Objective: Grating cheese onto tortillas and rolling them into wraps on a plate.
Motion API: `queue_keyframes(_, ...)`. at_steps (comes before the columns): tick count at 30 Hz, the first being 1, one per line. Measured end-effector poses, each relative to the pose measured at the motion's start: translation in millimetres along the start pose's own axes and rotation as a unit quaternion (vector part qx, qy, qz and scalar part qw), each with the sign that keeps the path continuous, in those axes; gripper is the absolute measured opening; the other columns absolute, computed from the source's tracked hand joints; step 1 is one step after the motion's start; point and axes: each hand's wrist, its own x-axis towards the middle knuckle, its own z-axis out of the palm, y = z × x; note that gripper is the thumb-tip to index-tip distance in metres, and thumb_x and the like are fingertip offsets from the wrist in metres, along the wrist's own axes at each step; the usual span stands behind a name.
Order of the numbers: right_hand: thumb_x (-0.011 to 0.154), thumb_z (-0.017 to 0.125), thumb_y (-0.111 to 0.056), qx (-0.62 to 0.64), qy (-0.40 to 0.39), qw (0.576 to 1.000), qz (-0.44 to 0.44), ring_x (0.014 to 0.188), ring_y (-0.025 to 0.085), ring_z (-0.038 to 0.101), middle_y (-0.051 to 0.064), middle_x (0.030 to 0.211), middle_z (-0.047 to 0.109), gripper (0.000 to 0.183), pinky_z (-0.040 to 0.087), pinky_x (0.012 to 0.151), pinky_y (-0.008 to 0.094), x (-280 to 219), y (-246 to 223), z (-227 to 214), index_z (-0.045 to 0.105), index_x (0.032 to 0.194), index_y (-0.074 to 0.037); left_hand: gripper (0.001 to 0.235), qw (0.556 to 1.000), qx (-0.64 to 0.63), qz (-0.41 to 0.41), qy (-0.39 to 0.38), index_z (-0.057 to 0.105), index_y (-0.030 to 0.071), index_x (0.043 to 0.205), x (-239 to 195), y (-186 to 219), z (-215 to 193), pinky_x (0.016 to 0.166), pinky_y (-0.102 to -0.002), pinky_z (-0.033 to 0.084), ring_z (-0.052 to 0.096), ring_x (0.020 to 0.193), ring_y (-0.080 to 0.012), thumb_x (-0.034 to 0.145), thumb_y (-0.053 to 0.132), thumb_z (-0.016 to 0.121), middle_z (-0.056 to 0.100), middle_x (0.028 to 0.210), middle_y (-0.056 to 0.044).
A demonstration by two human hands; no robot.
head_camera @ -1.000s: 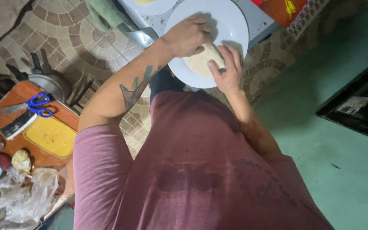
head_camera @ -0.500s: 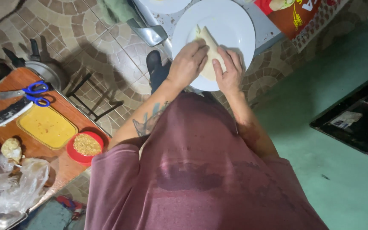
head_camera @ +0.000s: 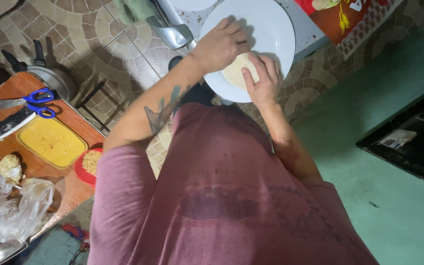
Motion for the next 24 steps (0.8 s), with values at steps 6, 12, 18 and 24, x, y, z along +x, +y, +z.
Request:
queue_keyframes(6, 0.105, 0.066, -0.03, -0.037, -0.005, 0.999, -0.001, 0.098, 0.032, 0.061, 0.011, 0.112, 0.062, 0.03, 0.055, 0.085, 0.049, -5.9, 0.2, -1.9, 0.074, 0.121, -0.006, 0.025, 0.979, 0.167, 0.114, -0.004, 0.069, 0.017, 0.129, -0.4, -10.3, 4.9, 0.11, -0.043, 0.038, 0.053, 0.122, -0.0286, 0.105, 0.019, 0.065, 0.064, 0.129, -0.004)
queue_keyframes(12, 0.103, 0.072, -0.028, 0.058, -0.003, 0.996, 0.062, 0.112, 0.035, 0.064, 0.016, 0.124, 0.065, 0.039, 0.054, 0.096, 0.048, -23.1, 2.5, -20.5, 0.068, 0.131, -0.001, 0.032, 0.983, 0.149, 0.087, -0.06, 0.07, 0.024, 0.133, -9.9, -8.1, 21.5, 0.114, -0.047, 0.035, 0.049, 0.126, -0.0311, 0.101, 0.023, 0.068, 0.063, 0.14, -0.005)
queue_keyframes(18, 0.104, 0.071, -0.019, 0.037, 0.013, 0.999, -0.001, 0.105, 0.033, 0.068, 0.016, 0.115, 0.07, 0.026, 0.052, 0.095, 0.046, -21.0, 5.5, -19.0, 0.074, 0.121, 0.001, 0.038, 0.975, 0.156, 0.066, -0.146, 0.068, 0.025, 0.129, 5.2, 16.5, -1.4, 0.097, -0.043, 0.039, 0.054, 0.108, -0.028, 0.091, 0.032, 0.064, 0.066, 0.123, -0.003)
queue_keyframes(24, 0.101, 0.076, -0.032, -0.042, -0.006, 0.998, -0.041, 0.091, 0.03, 0.066, 0.012, 0.108, 0.072, 0.036, 0.054, 0.081, 0.042, -17.1, 12.2, -25.6, 0.074, 0.121, -0.003, 0.019, 0.986, 0.108, 0.12, -0.044, 0.078, 0.027, 0.109, 7.3, 6.5, 17.1, 0.109, -0.044, 0.041, 0.056, 0.102, -0.0242, 0.093, 0.025, 0.069, 0.066, 0.105, 0.004)
